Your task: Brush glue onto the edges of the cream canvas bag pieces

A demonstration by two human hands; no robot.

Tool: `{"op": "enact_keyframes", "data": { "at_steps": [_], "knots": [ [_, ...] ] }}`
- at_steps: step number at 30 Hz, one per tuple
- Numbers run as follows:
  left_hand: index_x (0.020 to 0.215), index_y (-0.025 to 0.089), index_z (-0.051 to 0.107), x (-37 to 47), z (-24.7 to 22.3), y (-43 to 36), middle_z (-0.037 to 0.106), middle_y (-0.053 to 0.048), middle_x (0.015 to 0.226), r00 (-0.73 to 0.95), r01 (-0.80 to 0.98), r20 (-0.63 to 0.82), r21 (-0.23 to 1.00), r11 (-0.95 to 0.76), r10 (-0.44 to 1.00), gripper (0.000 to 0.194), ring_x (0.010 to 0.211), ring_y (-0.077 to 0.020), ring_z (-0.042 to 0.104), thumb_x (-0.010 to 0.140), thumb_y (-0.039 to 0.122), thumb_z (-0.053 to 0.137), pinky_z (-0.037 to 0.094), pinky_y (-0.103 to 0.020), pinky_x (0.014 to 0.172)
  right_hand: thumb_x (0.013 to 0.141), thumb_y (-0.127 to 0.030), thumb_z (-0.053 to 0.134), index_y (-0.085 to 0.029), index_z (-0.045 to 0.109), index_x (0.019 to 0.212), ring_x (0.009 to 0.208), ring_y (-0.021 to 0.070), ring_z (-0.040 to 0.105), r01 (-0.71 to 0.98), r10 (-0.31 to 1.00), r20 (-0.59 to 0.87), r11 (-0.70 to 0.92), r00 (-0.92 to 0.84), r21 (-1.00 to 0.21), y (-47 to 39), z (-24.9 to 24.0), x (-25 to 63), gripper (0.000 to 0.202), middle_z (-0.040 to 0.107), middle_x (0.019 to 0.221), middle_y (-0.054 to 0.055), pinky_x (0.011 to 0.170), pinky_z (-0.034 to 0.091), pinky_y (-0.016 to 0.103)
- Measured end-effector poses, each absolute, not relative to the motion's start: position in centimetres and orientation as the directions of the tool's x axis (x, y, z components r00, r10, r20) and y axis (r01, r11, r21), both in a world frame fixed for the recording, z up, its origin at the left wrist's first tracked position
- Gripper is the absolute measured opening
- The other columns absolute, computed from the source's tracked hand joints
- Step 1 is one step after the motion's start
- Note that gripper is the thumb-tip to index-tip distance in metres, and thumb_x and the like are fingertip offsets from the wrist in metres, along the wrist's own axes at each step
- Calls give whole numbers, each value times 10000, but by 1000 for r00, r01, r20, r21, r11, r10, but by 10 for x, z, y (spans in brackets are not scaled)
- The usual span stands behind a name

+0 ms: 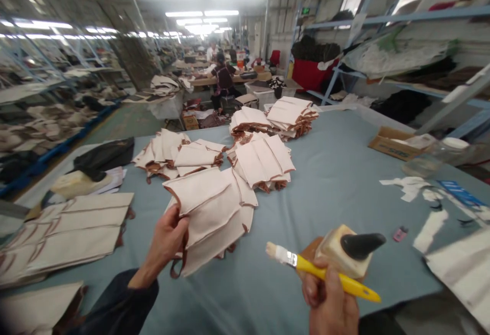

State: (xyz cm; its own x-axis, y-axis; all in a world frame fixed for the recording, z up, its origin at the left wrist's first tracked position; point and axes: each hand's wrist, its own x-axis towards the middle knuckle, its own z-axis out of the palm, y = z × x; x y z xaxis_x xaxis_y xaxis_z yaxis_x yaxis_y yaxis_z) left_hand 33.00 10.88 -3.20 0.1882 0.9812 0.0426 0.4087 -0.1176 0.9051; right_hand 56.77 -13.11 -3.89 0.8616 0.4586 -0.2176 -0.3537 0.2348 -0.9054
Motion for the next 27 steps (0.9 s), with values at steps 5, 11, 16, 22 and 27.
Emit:
{"op": "enact_keyframes", "data": {
  "at_steps": [5, 11, 16, 22, 27],
  "knots": [
    [677, 258, 628, 304, -25, 47, 600, 3, 632, 239, 467, 68, 867, -176, 969, 123, 636, -223, 567, 679, 341, 538, 461, -322, 634, 943, -500, 725, -225, 731, 997, 649, 183, 647, 180, 435, 269, 235, 859, -955, -105, -6, 557, 280, 709, 730, 24, 601, 552, 323],
    [736, 245, 675, 291, -9, -10, 677, 32, 653, 436, 437, 145, 829, -350, 888, 206, 577, -170, 626, 812, 183, 494, 482, -256, 578, 1067, -262, 537, -231, 724, 1112, 814, 197, 782, 639, 687, 658, 364, 307, -678, -45, -13, 524, 195, 807, 923, 53, 748, 623, 313],
    [1088, 231, 720, 270, -23, -26, 811, -8, 968, 431, 464, 419, 657, -595, 799, 364, 885, -159, 788, 899, 48, 468, 617, -221, 811, 1106, -326, 450, -218, 676, 1072, 490, 133, 602, 564, 749, 560, 307, 355, -767, -35, -44, 488, 252, 674, 683, -20, 478, 476, 247],
    [1421, 188, 604, 248, -58, -41, 745, -117, 1352, 360, 633, 550, 450, -630, 754, 429, 1288, -216, 707, 1016, 83, 512, 556, -337, 1145, 1117, -389, 425, -205, 659, 1046, 511, 140, 558, 533, 741, 509, 241, 438, -811, -42, -59, 471, 306, 590, 650, -33, 483, 451, 257],
    [1439, 191, 588, 247, -64, -45, 704, -134, 1409, 372, 589, 567, 468, -659, 735, 433, 1323, -228, 674, 1022, 79, 546, 543, -356, 1155, 1109, -442, 444, -202, 658, 1063, 554, 151, 557, 517, 722, 486, 206, 493, -831, -47, -61, 462, 324, 582, 677, -26, 511, 445, 274]
  ]
}}
